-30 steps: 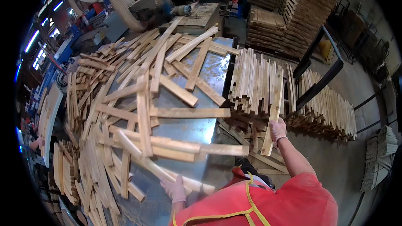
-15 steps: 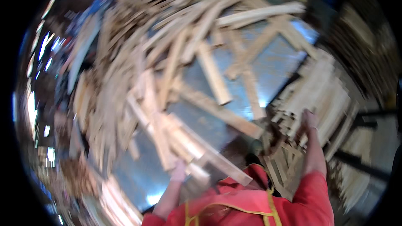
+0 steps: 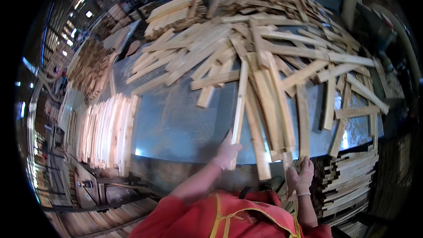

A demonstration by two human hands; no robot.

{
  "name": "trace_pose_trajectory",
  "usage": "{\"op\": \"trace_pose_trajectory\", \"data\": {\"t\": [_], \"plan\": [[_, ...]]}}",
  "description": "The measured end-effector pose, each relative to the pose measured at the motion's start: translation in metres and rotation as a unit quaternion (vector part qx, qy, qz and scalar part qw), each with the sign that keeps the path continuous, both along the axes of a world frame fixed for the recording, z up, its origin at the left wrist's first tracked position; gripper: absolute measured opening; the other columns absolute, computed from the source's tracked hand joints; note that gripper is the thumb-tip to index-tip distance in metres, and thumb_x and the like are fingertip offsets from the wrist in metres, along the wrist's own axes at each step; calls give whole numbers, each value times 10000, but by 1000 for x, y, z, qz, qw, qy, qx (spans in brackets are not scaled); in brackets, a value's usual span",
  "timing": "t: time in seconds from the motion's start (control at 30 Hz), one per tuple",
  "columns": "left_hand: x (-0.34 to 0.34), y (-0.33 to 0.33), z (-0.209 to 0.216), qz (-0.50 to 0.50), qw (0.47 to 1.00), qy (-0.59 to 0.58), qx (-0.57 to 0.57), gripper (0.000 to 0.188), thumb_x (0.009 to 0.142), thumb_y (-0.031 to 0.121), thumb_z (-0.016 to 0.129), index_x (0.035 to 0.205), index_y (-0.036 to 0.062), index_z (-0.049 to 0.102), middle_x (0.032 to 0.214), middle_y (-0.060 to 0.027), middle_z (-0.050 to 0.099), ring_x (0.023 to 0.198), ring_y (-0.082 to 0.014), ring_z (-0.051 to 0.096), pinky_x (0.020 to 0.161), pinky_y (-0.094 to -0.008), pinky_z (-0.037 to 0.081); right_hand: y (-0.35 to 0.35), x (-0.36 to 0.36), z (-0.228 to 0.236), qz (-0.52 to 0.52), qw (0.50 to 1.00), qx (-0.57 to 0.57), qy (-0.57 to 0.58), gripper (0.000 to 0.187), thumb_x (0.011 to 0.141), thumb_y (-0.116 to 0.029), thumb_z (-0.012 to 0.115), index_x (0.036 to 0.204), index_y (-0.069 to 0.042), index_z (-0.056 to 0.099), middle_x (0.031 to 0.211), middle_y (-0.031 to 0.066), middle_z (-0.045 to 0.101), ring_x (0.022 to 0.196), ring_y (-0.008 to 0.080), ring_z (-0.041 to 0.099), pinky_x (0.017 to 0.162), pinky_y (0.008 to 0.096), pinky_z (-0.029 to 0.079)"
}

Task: The person picks up individual wooden planks from a large pile on a metal table and places them into a neat, aligned stack. The person works continuously, handling the planks one by one to build a growing pile of organized lumber.

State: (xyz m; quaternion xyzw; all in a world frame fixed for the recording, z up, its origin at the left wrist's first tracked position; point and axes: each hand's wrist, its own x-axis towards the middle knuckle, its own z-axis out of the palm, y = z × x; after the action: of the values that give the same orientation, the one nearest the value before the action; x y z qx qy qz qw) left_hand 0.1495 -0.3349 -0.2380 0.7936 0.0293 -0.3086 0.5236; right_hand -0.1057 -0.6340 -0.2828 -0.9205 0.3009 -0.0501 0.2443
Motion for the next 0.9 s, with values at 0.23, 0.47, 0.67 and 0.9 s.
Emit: {"op": "trace_pose_trajectory", "data": {"t": [0.23, 0.47, 0.67, 0.9], "plan": [[7, 240, 37, 16, 986, -82, 145, 806, 909, 165, 653, 1665, 93, 381, 1339, -214, 688, 1102, -362, 703, 965, -422, 564, 122, 35, -9, -183, 981, 56, -26, 891, 865, -178, 856, 1603, 33, 403, 1587, 254, 502, 1445, 411, 512, 1232, 466, 411], [57, 485, 14, 14, 823, -271, 498, 710, 868, 233, 674, 1547, 82, 530, 1545, -162, 548, 1424, -333, 509, 1186, -463, 391, 239, 118, 47, -131, 590, 780, -163, 366, 995, -220, 731, 1280, -5, 654, 1193, 117, 728, 1117, 301, 704, 1081, 474, 539], [82, 525, 36, 61, 713, -331, 615, 708, 931, 270, 653, 1570, 47, 447, 1487, -178, 538, 1391, -404, 488, 1165, -520, 394, 343, 189, 30, -103, 470, 873, -76, 331, 950, -198, 820, 1214, -66, 672, 1112, 85, 746, 1025, 306, 726, 952, 505, 601], [71, 305, 40, -275, 951, -29, 138, 565, 1006, 517, 649, 1327, 53, 652, 1216, -215, 753, 1126, -375, 721, 972, -446, 555, 391, 195, -4, -52, 611, 784, 95, 338, 939, -204, 839, 1202, -33, 712, 1163, 110, 761, 999, 283, 731, 867, 463, 604]]}}
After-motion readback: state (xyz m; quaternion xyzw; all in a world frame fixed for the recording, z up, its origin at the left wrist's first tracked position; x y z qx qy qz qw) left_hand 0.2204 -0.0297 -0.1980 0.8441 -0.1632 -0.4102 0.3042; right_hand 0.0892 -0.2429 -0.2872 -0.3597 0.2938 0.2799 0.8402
